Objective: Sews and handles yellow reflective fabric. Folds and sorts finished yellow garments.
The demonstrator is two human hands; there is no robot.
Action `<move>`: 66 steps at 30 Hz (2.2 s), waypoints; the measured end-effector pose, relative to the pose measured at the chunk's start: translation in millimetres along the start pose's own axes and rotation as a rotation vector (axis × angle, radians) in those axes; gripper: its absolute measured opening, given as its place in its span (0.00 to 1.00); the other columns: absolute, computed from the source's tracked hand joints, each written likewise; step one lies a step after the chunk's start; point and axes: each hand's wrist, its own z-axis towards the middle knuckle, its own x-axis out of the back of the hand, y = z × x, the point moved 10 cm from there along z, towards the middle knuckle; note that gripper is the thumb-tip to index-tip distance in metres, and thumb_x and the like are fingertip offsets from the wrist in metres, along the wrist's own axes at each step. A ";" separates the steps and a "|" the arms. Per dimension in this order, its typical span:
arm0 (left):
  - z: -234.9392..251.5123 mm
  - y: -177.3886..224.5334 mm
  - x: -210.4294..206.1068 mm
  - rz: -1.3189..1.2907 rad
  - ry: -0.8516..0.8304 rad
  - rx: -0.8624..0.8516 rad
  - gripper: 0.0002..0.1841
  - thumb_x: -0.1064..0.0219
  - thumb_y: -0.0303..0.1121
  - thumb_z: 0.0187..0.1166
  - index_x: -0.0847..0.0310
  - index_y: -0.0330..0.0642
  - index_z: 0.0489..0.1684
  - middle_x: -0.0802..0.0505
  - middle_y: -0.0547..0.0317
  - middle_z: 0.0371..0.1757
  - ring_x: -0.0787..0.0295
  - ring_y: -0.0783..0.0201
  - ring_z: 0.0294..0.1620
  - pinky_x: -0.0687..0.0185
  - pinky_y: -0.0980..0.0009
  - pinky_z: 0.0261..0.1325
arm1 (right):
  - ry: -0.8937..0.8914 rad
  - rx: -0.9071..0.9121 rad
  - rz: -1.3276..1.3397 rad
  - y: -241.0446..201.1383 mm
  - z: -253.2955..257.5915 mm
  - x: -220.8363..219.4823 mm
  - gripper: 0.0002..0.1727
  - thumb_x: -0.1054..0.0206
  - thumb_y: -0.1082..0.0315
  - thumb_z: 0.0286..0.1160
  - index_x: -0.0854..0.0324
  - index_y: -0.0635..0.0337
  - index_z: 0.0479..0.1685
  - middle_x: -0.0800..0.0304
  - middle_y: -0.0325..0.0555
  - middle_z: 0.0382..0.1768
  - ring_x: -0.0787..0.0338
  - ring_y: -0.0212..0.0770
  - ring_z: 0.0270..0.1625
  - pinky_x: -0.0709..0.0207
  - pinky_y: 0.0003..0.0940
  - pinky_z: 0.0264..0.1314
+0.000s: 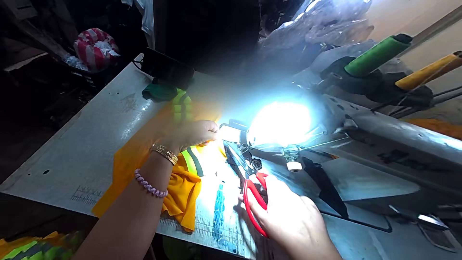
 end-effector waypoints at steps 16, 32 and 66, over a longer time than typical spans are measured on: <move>-110.4 -30.0 38.7 1.101 0.460 0.293 0.23 0.32 0.47 0.83 0.16 0.47 0.72 0.15 0.43 0.70 0.17 0.41 0.68 0.21 0.41 0.67 | -0.302 -0.189 0.118 158.3 -58.0 -31.2 0.35 0.34 0.49 0.78 0.24 0.74 0.68 0.16 0.78 0.59 0.15 0.78 0.62 0.29 0.79 0.59; -108.9 -37.7 -30.1 0.876 0.237 0.052 0.14 0.26 0.40 0.76 0.18 0.50 0.55 0.15 0.57 0.56 0.16 0.53 0.60 0.19 0.49 0.63 | 0.289 0.369 0.500 -101.1 -87.5 -26.0 0.14 0.25 0.53 0.62 0.10 0.47 0.43 0.09 0.40 0.40 0.10 0.45 0.42 0.19 0.48 0.42; -54.5 -15.2 -111.5 1.159 0.193 -0.491 0.30 0.55 0.50 0.91 0.30 0.45 0.86 0.30 0.49 0.89 0.34 0.54 0.89 0.38 0.54 0.87 | 0.239 -0.007 0.483 65.4 -2.5 -32.4 0.12 0.40 0.70 0.76 0.08 0.54 0.42 0.09 0.47 0.45 0.08 0.49 0.47 0.15 0.54 0.46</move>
